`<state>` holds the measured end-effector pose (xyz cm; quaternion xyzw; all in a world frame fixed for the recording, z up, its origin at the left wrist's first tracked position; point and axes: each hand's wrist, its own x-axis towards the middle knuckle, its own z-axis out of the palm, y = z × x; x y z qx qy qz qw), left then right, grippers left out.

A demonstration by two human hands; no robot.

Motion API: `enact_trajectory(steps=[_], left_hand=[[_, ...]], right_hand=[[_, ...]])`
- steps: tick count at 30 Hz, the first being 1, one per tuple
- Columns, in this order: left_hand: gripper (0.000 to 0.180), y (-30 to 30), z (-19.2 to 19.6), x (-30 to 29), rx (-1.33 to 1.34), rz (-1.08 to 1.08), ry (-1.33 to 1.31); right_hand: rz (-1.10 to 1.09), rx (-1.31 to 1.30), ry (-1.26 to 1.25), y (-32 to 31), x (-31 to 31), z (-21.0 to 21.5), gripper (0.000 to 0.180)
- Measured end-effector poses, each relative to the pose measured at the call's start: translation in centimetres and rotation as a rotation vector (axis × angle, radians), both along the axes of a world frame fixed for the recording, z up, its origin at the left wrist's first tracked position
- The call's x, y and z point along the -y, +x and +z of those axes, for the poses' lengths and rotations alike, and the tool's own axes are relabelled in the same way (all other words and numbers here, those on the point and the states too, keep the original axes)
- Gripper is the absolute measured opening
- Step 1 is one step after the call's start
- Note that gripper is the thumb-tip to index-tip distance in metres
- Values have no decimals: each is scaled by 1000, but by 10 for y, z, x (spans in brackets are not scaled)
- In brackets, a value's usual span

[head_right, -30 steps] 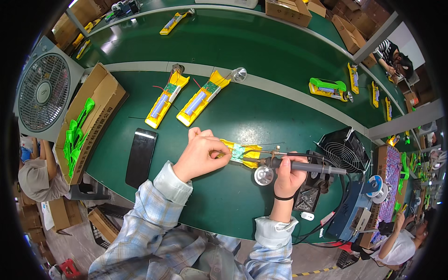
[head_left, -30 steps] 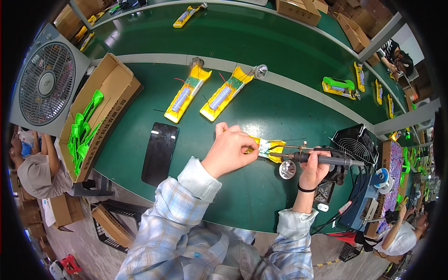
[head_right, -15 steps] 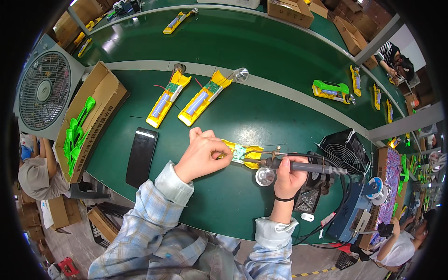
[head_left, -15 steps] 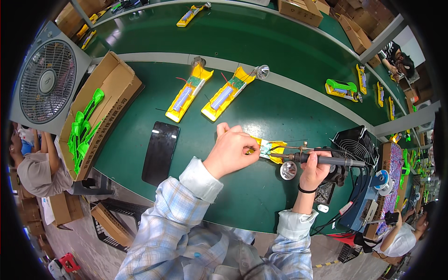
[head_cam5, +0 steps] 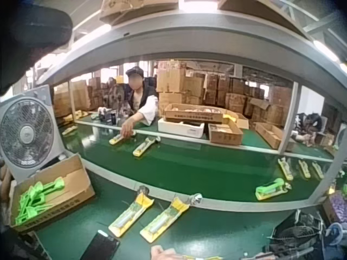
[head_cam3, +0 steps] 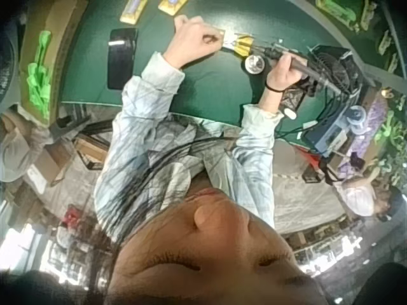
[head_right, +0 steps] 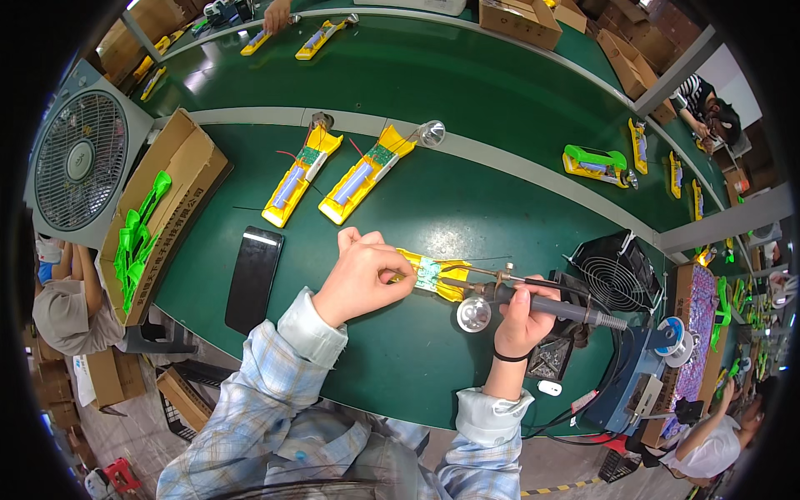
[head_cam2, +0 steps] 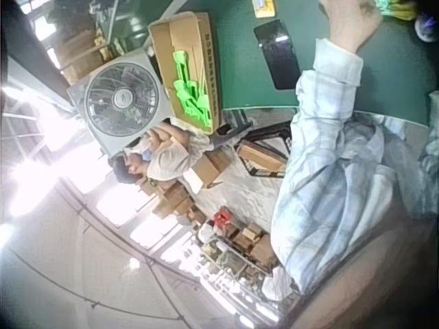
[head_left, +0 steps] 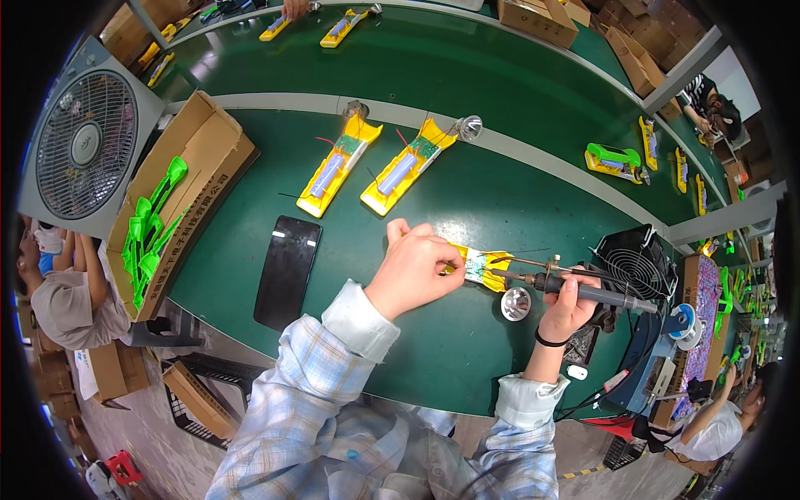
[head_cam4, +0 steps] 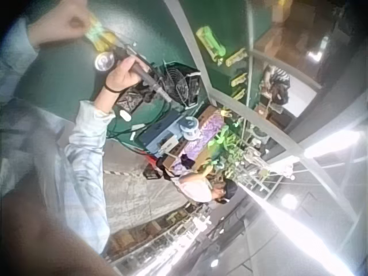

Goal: The person solders wires and circuit boards into flashlight casings using a soldering iron, places assembled flashlights onto the upper shelf, and takes new flashlight casing parts to solder additional electrical connections.

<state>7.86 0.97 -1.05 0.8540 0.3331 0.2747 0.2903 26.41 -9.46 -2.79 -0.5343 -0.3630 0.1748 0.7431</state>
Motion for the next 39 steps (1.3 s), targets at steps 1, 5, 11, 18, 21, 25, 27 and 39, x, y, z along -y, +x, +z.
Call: enact_trajectory(steps=[1, 5, 11, 18, 21, 25, 27, 39], left_hand=[[6, -1, -1, 0, -4, 3, 7], [6, -2, 0, 0, -11, 6, -2], [6, 1, -1, 1, 10, 1, 0], [8, -14, 10, -3, 63, -2, 124], [9, -25, 19, -13, 204, 34, 236], [7, -76, 50, -16, 420, 444, 343], [9, -109, 53, -16, 487, 699, 349], [35, -429, 19, -111, -667, 581, -303]], right_hand=[[-17, 6, -3, -1, -2, -1, 12], [7, 25, -35, -3, -3, -3, 13], [3, 14, -32, -2, -1, 3, 13], [21, -9, -31, 0, -4, 0, 12], [-37, 19, -23, 1, -5, -5, 12], [-81, 16, 20, 7, -7, -10, 13], [-172, 16, -2, 16, -4, -12, 12], [-92, 57, 4, 6, -9, -1, 19]])
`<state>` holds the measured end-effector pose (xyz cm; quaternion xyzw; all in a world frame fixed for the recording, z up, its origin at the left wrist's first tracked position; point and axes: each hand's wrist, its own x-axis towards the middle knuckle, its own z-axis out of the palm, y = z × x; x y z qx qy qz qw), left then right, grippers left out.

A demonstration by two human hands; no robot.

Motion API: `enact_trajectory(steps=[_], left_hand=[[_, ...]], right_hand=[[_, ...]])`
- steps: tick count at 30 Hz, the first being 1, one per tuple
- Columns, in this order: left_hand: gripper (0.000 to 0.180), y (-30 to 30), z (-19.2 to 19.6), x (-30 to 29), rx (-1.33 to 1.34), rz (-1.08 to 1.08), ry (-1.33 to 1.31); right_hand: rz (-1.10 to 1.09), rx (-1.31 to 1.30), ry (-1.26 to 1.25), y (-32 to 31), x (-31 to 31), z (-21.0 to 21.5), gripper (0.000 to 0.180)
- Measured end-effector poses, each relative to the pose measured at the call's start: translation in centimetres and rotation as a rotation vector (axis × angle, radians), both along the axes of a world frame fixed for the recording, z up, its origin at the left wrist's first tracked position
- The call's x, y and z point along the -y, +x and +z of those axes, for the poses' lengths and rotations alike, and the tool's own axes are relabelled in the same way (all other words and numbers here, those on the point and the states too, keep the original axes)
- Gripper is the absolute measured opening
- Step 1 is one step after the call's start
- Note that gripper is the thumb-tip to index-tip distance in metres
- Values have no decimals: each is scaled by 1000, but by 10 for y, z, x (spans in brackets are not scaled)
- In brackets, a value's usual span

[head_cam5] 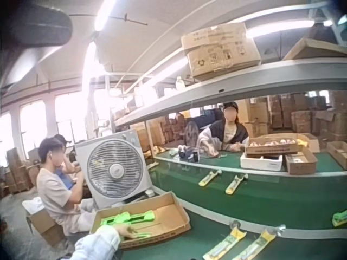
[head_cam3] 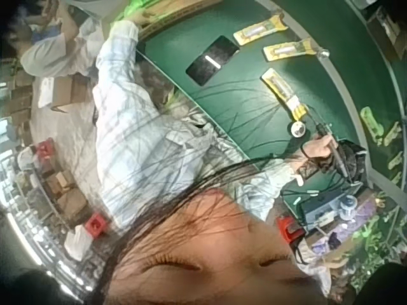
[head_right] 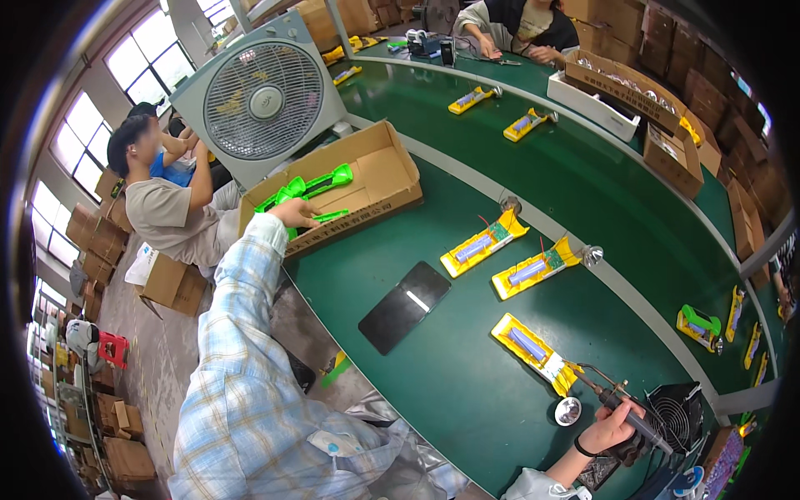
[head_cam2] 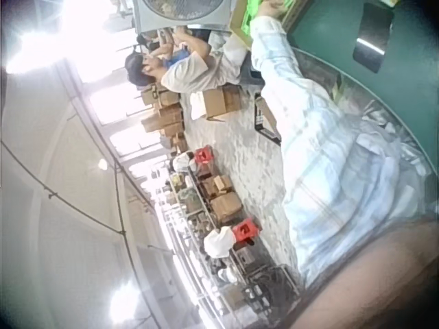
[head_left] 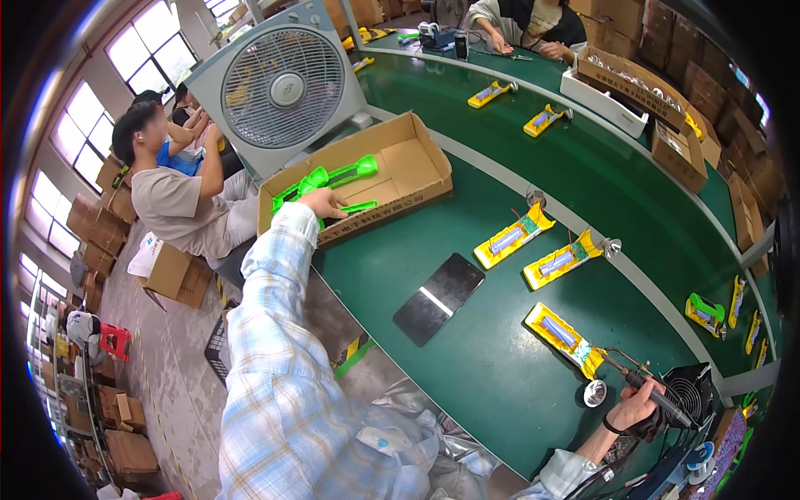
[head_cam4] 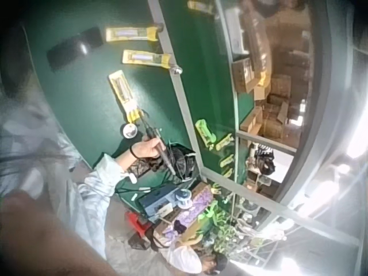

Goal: The person solders wires and circuit boards into flashlight casings using a soldering iron, places assembled flashlights onto the upper shelf, and takes new flashlight casing parts to solder additional electrical connections.

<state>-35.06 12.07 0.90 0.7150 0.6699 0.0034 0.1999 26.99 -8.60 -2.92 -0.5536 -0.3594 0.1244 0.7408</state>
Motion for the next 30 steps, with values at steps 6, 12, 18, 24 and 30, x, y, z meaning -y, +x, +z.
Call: enact_trajectory(steps=[6, 12, 18, 24, 30], left_hand=[[25, 36, 22, 2, 30, 147, 446], [25, 48, 72, 24, -184, 216, 723], [32, 184, 103, 57, 1090, 207, 259], [47, 353, 106, 120, 297, -817, 2], [38, 409, 13, 103, 373, -1011, 343]], right_hand=[[-13, 1, -3, 12, 9, -5, 17], [82, -203, 91, 2, 3, 2, 8], [46, -179, 101, 10, 3, -1, 8], [-74, -193, 157, 17, 9, 3, 12], [-259, -6, 189, 18, 7, 2, 12]])
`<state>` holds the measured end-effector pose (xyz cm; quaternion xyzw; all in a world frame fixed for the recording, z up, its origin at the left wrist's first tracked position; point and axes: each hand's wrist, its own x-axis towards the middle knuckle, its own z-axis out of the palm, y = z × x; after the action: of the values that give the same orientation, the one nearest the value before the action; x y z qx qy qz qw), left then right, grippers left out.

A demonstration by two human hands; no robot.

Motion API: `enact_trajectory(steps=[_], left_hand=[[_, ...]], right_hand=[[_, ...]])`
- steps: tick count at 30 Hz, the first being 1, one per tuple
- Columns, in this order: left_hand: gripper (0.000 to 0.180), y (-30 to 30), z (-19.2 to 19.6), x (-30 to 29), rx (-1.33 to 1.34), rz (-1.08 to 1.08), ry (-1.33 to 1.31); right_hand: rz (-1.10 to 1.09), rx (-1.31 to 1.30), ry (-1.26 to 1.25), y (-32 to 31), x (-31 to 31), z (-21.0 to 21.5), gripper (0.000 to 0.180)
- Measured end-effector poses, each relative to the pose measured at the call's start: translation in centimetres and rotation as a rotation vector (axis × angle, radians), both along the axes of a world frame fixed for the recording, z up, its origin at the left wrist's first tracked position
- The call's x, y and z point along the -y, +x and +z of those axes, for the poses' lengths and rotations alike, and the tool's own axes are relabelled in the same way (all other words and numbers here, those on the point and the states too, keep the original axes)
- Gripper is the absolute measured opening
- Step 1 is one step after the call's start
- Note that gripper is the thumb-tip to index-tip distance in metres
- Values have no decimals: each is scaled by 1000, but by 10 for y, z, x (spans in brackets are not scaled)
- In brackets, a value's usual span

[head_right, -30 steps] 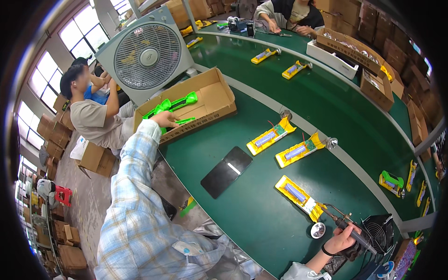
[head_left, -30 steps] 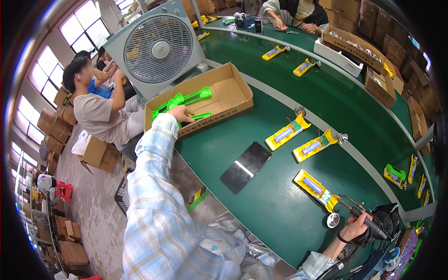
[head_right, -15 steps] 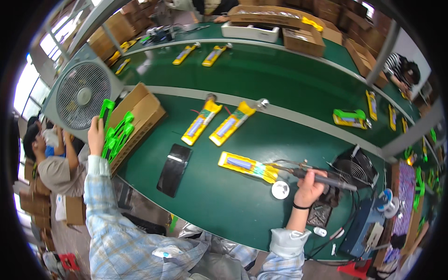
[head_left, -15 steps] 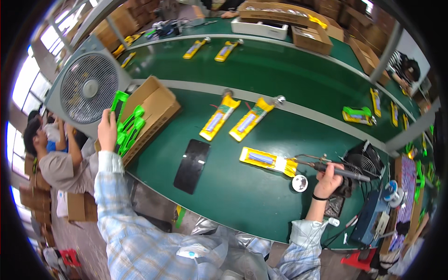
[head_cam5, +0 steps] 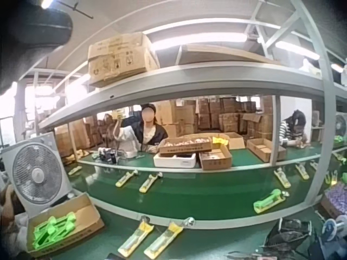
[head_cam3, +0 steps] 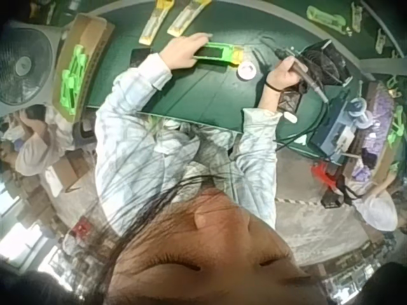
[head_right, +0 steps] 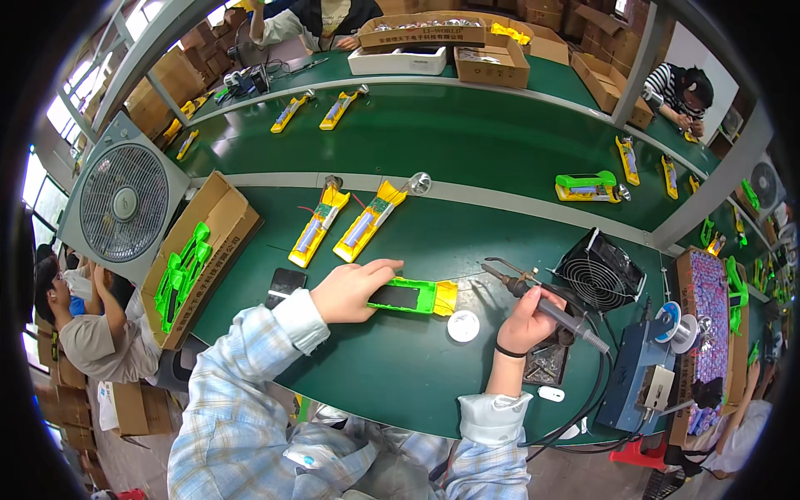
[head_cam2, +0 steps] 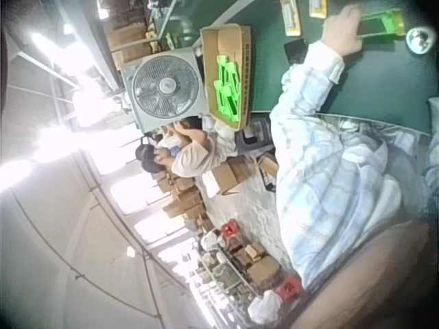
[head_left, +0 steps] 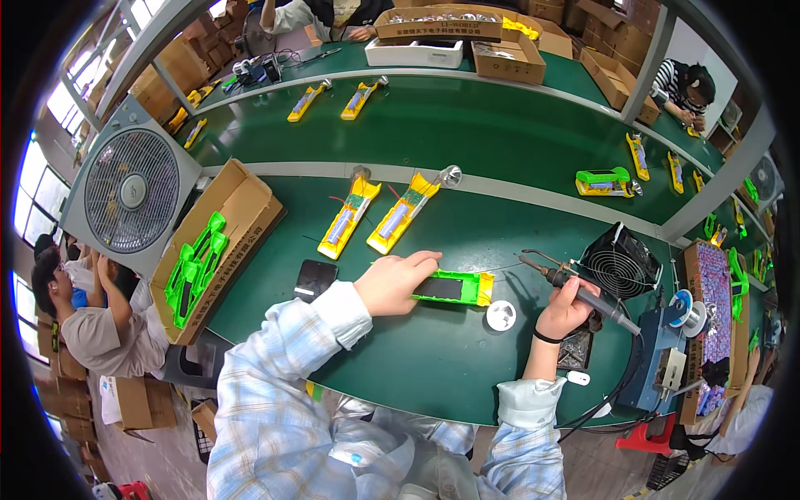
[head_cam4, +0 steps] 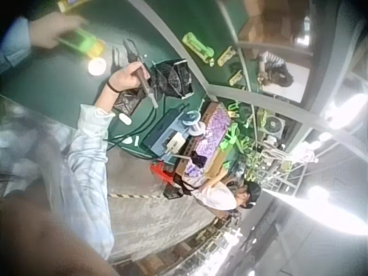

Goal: The person solders wires and circuit boards into flashlight casings using a soldering iron, places assembled flashlights onto the upper shelf, and takes new flashlight casing parts to solder additional electrical connections.

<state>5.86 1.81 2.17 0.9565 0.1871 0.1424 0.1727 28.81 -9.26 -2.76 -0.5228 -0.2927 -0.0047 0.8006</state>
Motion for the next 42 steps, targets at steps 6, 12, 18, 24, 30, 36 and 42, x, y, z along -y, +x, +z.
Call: enact_trajectory(steps=[6, 12, 18, 24, 30, 36, 42], left_hand=[[34, 3, 1, 8, -175, -50, 106], [31, -5, 0, 38, -167, -80, 101], [36, 4, 42, 23, -10, 43, 54], [34, 33, 52, -20, 68, -252, 144], [42, 64, 24, -50, -65, -522, 431], [33, 52, 26, -33, -135, 0, 330], [43, 52, -11, -12, -239, 476, 115]], right_hand=[[-73, -39, -25, 2, 2, 3, 11], [-66, -26, -12, 4, -1, 3, 11], [-64, -21, -13, 5, -1, 0, 11], [-59, -22, -54, 5, -1, -2, 13], [-120, -49, -40, 4, -1, 2, 14], [-110, -118, -25, 3, 0, 4, 13], [-86, -115, -9, 1, -2, 8, 13]])
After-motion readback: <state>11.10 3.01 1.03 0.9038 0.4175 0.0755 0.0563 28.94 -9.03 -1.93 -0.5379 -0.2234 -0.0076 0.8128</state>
